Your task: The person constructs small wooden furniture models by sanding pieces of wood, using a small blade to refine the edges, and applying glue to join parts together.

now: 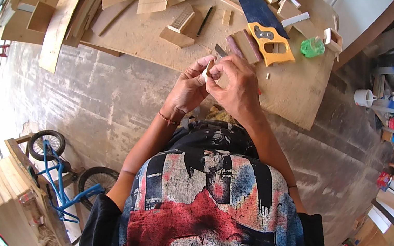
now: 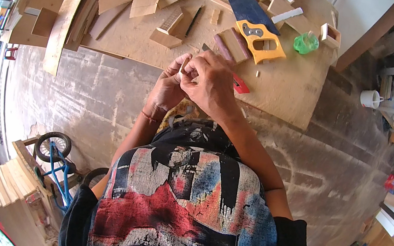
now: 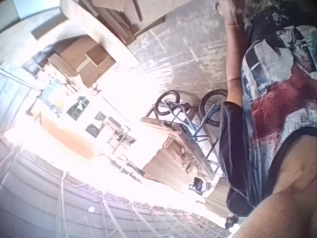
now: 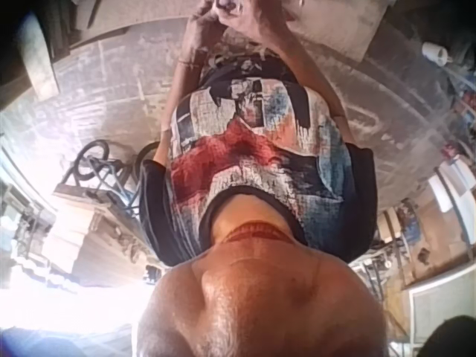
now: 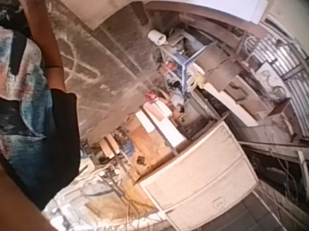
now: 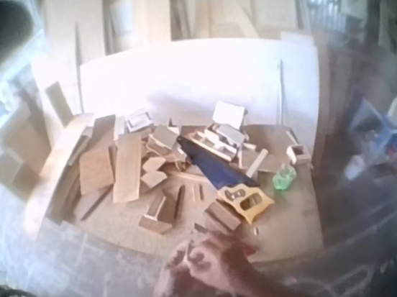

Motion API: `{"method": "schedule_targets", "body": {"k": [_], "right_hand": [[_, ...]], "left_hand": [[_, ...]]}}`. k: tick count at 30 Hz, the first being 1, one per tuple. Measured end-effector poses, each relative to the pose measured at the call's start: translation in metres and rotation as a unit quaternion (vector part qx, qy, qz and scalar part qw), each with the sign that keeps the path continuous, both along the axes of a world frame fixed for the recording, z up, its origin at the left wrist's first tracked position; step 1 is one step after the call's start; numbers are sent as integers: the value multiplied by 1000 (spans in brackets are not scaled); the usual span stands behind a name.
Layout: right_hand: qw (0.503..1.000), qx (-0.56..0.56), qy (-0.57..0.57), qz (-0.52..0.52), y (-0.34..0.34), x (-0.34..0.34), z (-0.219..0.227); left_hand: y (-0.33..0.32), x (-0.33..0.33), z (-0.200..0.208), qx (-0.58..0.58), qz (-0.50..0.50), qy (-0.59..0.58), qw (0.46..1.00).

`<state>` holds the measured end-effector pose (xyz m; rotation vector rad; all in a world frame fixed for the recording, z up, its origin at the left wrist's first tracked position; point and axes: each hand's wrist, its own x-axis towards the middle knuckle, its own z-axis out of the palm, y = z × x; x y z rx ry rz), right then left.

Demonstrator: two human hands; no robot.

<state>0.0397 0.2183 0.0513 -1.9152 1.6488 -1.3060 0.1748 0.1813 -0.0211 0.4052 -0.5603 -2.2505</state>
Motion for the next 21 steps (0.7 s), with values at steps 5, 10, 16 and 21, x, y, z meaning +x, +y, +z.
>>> {"method": "schedule_targets", "body": {"k": [5,10,16,21], "right_hand": [[994,17,103,-31,6,1,2],[992,44,116,-15,7,-2,2],[993,107,32,45,6,-7,-2],[988,118,77,68,4,-12,-1]], "left_hand": [[-2,5,13,17,-22,-23,999],[-5,9,11,8,-17,-112,994],[-2,9,5,35,-45,-57,997],[0,7,8,54,-49,-64,995]]}}
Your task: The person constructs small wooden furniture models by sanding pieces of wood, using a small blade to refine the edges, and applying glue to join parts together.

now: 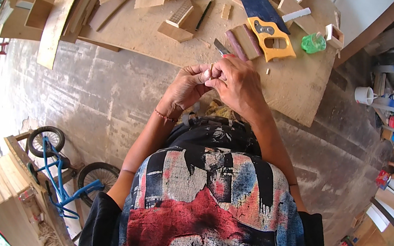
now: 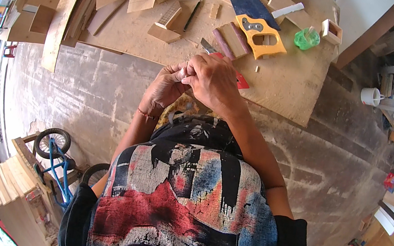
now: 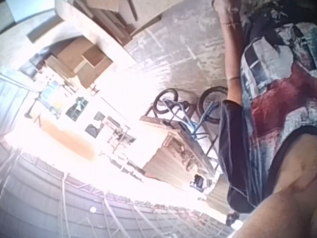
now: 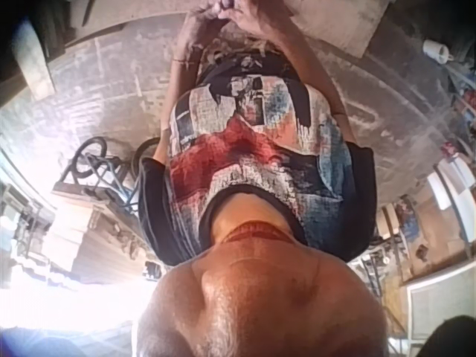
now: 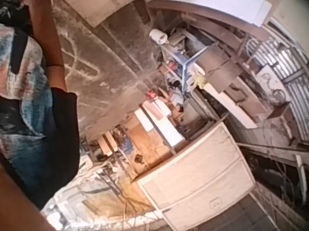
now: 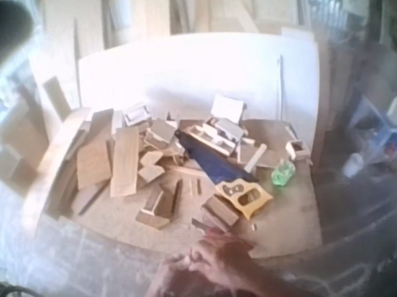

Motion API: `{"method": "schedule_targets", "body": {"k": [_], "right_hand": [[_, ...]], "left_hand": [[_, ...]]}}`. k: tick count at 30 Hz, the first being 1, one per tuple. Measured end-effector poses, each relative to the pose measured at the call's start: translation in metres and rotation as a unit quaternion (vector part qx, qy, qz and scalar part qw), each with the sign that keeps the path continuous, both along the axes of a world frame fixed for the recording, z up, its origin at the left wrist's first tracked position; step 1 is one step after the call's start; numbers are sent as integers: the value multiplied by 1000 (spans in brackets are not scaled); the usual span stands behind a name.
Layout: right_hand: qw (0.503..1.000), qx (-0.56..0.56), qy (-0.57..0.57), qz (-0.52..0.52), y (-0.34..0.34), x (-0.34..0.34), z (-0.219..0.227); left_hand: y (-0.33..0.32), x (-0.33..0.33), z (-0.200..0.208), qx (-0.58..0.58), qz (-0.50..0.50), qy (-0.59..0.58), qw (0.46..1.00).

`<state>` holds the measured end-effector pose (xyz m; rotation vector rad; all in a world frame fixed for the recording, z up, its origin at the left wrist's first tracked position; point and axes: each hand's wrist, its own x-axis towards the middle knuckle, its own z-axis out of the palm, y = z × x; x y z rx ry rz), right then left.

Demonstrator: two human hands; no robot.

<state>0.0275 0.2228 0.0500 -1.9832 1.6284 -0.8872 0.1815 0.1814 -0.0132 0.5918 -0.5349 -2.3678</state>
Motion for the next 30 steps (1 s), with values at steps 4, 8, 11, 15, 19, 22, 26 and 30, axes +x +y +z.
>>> {"method": "schedule_targets", "body": {"k": [4,8,11,15,19,22,26,30], "right_hand": [[999,-43,9,12,-1,-4,-5],[997,-78,29,7,-1,-7,-15],[996,-84,-6,3,1,-9,-21],[993,-76,-83,-45,2,-4,-17],[980,-107,-145,-87,6,-2,-12],[977,-126,-143,-99,8,-1,-10],[977,-145,-111,-108,5,4,-15],[983,-130,-85,-99,4,5,-36]], "left_hand": [[1,-4,1,12,4,-43,999],[0,-6,-1,7,-3,-55,998],[-1,-8,2,3,3,-67,998],[-4,-6,-5,2,18,-23,1000],[0,-10,9,-12,89,7,996],[2,-11,20,-43,98,5,994],[3,-13,24,-78,129,-79,985],[5,-12,21,-116,151,-165,968]]}}
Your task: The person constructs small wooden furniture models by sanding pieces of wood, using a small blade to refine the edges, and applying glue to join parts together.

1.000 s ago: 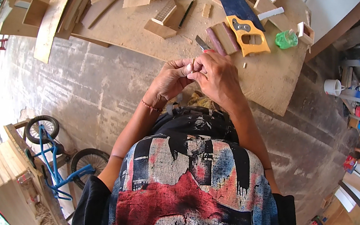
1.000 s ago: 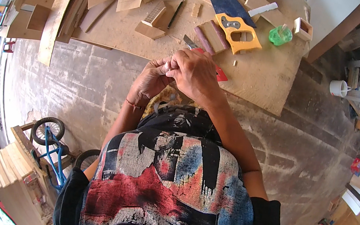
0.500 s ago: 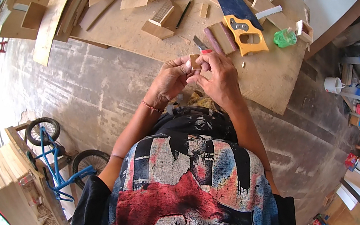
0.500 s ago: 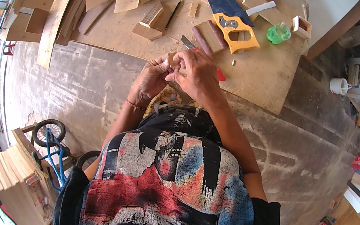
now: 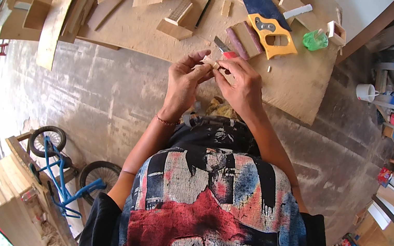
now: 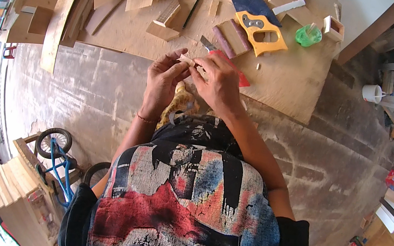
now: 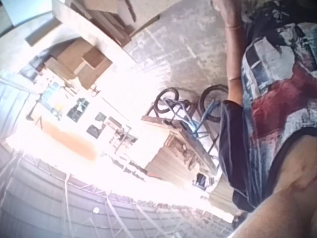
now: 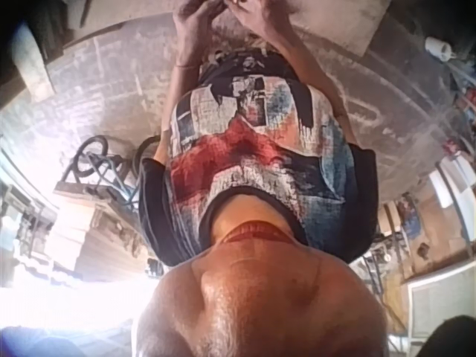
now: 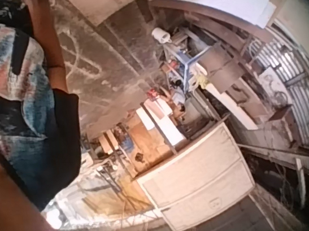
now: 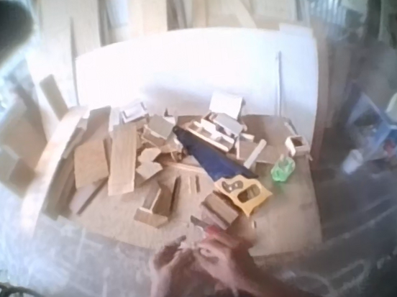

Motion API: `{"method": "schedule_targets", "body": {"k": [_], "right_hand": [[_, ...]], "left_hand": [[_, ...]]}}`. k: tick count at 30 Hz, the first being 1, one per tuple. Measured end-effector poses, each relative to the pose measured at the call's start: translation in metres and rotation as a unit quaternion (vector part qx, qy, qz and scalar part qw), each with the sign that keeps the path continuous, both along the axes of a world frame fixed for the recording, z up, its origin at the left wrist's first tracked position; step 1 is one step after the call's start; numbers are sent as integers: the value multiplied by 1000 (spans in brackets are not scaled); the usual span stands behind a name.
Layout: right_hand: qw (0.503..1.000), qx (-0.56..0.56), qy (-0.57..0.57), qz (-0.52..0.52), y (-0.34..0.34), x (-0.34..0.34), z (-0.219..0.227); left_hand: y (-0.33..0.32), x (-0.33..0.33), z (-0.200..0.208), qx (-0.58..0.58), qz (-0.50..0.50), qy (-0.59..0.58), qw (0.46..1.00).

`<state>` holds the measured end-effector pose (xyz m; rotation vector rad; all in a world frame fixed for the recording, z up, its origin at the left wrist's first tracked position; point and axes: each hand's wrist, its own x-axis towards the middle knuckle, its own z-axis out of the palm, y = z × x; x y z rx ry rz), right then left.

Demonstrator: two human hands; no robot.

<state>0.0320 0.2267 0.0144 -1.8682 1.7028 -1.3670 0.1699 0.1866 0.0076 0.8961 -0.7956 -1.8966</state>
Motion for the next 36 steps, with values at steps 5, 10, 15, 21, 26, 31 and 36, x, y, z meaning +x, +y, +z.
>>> {"method": "schedule_targets", "body": {"k": [5,10,15,21,26,31,36], "right_hand": [[996,84,0,36,-4,-1,-30],[992,122,-14,32,-9,-2,-45],[972,113,165,-123,-4,-6,-55],[953,195,193,-131,3,-24,-88],[956,195,183,-121,0,-22,-89],[956,194,188,-114,11,-11,-80],[958,228,170,-28,26,2,-72]], "left_hand": [[2,7,-24,-18,-18,-94,995],[0,10,-31,-27,-27,-195,980],[-5,13,-49,58,18,-194,979],[-13,12,-70,109,55,-179,976],[-24,7,-87,76,71,-241,965],[-31,1,-88,51,96,-284,953],[-39,1,-93,61,86,-291,951]]}}
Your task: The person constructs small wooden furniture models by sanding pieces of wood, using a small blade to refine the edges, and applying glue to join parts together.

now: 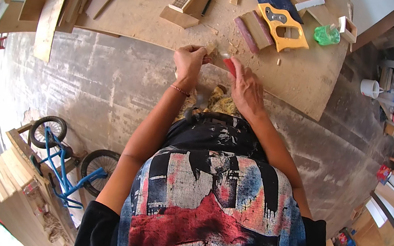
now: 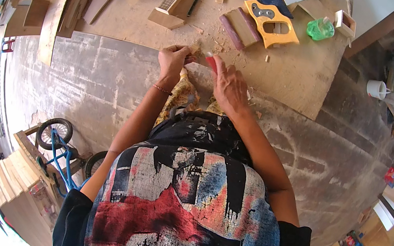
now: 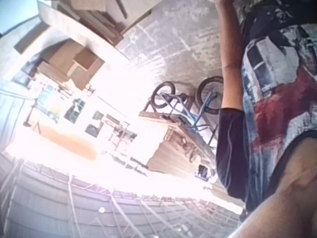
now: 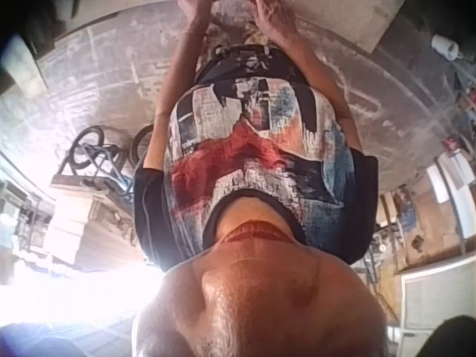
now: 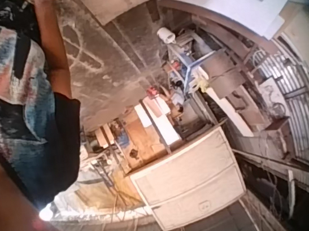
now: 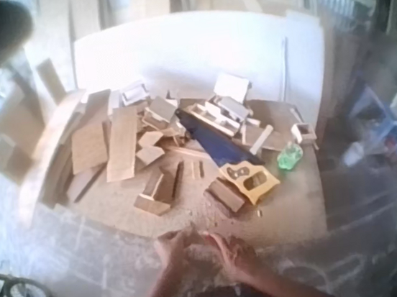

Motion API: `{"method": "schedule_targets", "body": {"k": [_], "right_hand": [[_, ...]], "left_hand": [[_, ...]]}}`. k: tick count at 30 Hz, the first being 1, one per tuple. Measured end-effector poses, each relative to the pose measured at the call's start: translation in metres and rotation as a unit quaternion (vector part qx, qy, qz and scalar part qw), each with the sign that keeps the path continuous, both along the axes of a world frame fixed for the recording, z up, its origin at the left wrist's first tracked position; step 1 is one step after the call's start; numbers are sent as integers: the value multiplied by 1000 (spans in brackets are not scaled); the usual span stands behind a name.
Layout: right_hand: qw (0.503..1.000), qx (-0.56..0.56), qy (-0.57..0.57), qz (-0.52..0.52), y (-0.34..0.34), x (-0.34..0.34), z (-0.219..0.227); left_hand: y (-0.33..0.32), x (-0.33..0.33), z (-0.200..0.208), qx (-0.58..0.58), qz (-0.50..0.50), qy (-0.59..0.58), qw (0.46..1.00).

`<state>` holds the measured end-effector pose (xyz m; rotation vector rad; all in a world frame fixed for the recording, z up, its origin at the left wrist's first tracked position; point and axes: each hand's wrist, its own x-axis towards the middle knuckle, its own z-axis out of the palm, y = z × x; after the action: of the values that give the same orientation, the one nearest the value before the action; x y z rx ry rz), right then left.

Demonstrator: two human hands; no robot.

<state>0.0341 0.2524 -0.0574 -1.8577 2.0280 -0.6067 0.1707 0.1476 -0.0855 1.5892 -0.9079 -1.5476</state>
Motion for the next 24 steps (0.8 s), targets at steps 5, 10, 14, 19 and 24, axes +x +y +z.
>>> {"method": "schedule_targets", "body": {"k": [5,10,14,19,24], "right_hand": [[997,70,13,26,4,4,3],[996,80,10,23,3,3,2],[996,82,-27,16,3,7,2],[995,77,-58,15,2,8,5],[995,83,-61,-5,6,12,1]], "left_hand": [[-7,2,0,3,-19,-25,1000],[-14,4,6,0,-70,-88,994],[-22,4,12,-16,-126,-155,980],[-29,-5,21,-30,-190,-221,956],[-32,-7,18,-42,-215,-253,942]]}}
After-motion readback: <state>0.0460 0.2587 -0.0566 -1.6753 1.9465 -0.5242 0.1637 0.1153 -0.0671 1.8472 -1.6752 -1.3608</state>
